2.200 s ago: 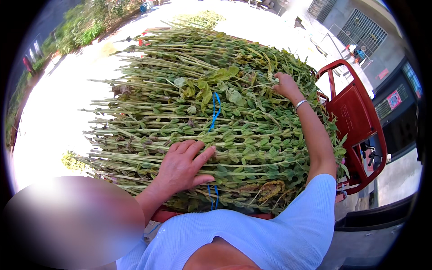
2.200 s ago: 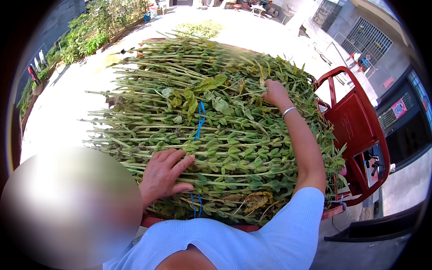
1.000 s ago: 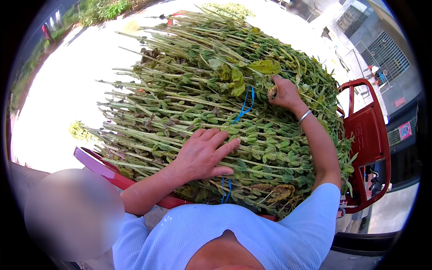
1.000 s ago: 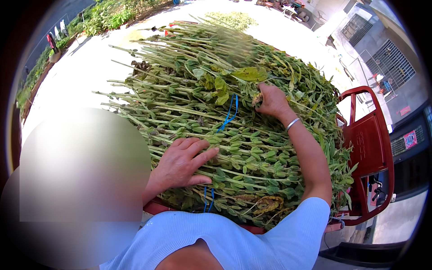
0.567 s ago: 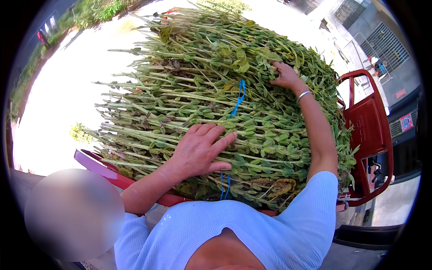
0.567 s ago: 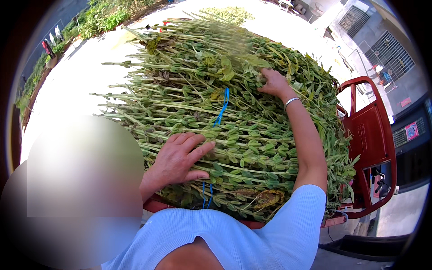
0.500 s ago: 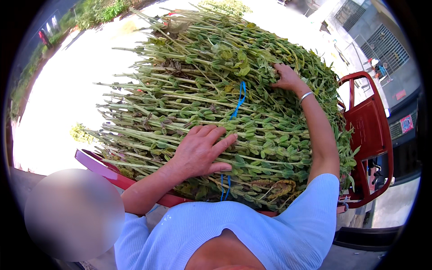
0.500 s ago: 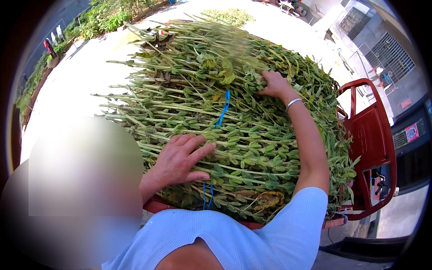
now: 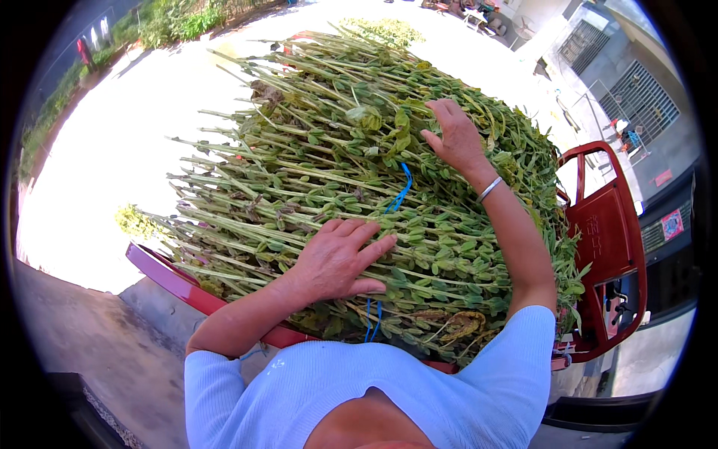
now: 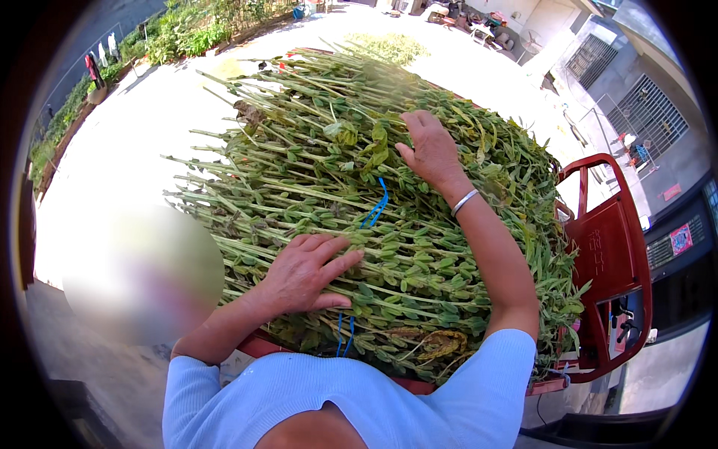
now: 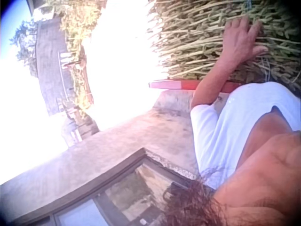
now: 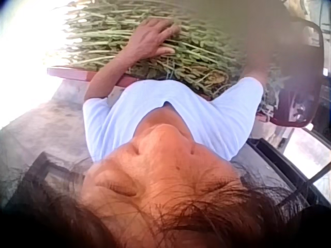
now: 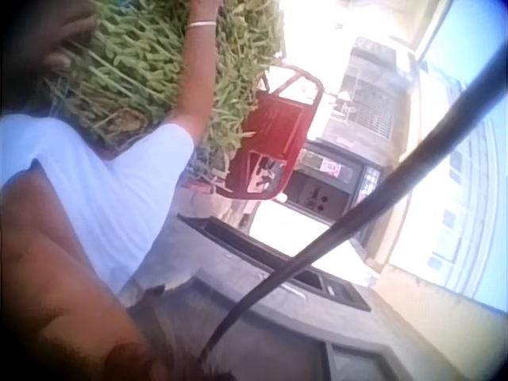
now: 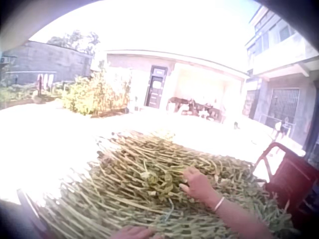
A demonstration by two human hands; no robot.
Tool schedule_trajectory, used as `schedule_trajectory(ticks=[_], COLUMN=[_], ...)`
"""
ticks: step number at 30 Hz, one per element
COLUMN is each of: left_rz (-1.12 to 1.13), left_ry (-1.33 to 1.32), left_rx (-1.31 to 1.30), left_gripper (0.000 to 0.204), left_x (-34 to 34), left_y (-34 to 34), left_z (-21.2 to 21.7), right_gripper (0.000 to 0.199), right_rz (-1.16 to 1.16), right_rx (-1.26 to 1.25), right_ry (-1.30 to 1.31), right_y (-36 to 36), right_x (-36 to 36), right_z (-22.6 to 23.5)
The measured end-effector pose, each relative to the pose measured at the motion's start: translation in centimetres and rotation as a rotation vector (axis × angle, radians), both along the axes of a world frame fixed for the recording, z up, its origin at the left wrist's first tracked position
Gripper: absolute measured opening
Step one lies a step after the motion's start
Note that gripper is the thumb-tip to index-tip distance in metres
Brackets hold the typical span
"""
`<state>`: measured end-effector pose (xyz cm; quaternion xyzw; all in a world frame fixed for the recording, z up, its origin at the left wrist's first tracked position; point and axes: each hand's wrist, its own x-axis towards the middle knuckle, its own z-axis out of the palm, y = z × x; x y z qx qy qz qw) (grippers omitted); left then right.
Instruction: The person stands at the back of a red three-wheeled vehicle loaded with green leafy plants. They repeatedly pick up individual plant stems from the pile, inspect them, and place them back onto the load. The person also handles a blue plastic tie, pulling it and adjusting it over the plants.
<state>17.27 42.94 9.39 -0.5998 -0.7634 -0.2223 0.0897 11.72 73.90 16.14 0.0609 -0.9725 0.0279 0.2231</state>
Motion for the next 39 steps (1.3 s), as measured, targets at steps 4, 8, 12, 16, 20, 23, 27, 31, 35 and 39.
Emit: schedule_trajectory(ticks=[4, 8, 12, 16, 20, 23, 27, 31, 35, 39], left_rz=[-0.028, -0.029, -0.024, -0.029, -0.041, -0.078, -0.127, 0.099, 0.082, -0.265], left_ry=[0.003, 0.018, -0.010, -0.024, -0.026, -0.105, -0.414, -1.223, -1.412, -0.930], left_rx=[-0.010, -0.026, -0.032, -0.029, 0.004, 0.105, 0.442, 0.827, 0.957, 0.815], left_gripper=[0.077, 0.076, 0.075, 0.076, 0.078, 0.082, 0.075, 0.069, 0.085, 0.082], left_x=[-0.2, -0.2, -0.2, -0.1, 0.0, -0.4, -2.0, -6.3, -12.4, -12.2], left_y=[0.3, 0.2, 0.0, 0.0, 0.0, -0.2, -1.1, -0.6, 2.6, 2.4], left_z=[-0.1, -0.2, -0.3, -0.1, -0.3, 0.3, 1.7, 6.8, 11.1, 15.2], right_gripper=[0.078, 0.064, 0.022, 0.022, 0.016, 0.016, 0.015, 0.011, 0.013, 0.012], right_rz=[-0.035, -0.190, -0.262, -0.201, -0.153, -0.155, -0.084, -0.041, 0.008, 0.048], right_rx=[-0.078, -0.104, 0.070, 0.115, -0.215, -0.548, -0.780, -0.967, -0.871, -0.719], right_ry=[0.047, -0.221, -0.348, -0.272, -0.064, 0.012, 0.116, 0.168, 0.192, 0.231], right_y=[2.3, 2.5, -0.9, -0.3, 0.6, 1.0, 0.8, -1.0, -1.4, -2.6], right_x=[-5.0, -8.8, -9.4, -8.4, -7.0, -4.6, -1.1, 2.3, 3.9, 4.1], right_z=[-1.3, -2.2, -0.5, 1.4, 4.2, 6.0, 6.8, 8.4, 9.2, 7.5])
